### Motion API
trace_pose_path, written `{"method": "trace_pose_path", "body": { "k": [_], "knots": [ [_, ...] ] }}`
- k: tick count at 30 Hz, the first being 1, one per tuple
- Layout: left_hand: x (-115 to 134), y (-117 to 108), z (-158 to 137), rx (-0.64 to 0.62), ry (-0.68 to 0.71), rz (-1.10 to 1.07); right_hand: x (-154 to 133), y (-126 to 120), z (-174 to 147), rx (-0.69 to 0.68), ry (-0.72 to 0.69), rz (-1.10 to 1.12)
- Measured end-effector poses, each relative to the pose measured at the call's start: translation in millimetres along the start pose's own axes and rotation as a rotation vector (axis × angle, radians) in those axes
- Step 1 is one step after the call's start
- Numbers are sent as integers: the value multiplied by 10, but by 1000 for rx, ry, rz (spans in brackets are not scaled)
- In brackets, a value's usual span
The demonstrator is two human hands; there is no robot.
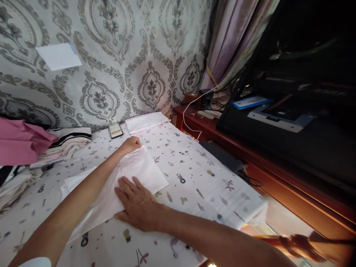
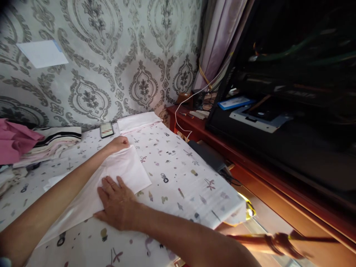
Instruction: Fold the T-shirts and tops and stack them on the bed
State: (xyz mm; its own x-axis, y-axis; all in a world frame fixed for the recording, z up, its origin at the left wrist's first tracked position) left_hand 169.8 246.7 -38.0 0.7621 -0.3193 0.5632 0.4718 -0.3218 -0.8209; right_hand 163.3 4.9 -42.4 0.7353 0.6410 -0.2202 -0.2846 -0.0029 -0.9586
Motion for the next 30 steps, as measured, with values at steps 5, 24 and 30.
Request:
{"method": "trace_pose_path", "body": {
  "k": [5, 24, 30],
  "knots": [
    [-32, -12, 35, 3, -11, -13, 2, -5, -1, 3, 1, 18],
    [-53, 7, 66, 27, -106, -322, 11, 51, 11, 47, -4, -9],
    [-91, 58, 113, 166, -159, -403, -1, 37, 17, 12, 8, 19]
  ]
}}
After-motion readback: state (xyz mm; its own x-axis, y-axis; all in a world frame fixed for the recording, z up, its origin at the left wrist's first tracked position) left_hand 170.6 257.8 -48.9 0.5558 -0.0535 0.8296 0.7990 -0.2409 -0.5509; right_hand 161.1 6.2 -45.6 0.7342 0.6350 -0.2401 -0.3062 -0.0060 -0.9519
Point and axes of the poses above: each hand's wrist, its own z-axis towards the middle knuckle, its own y-axis out of the palm, x = y × z, the point moved 7 cm from there along z, towards the middle knuckle, and after that the axes turned 6 degrees about -z, right-handed, at the moved point
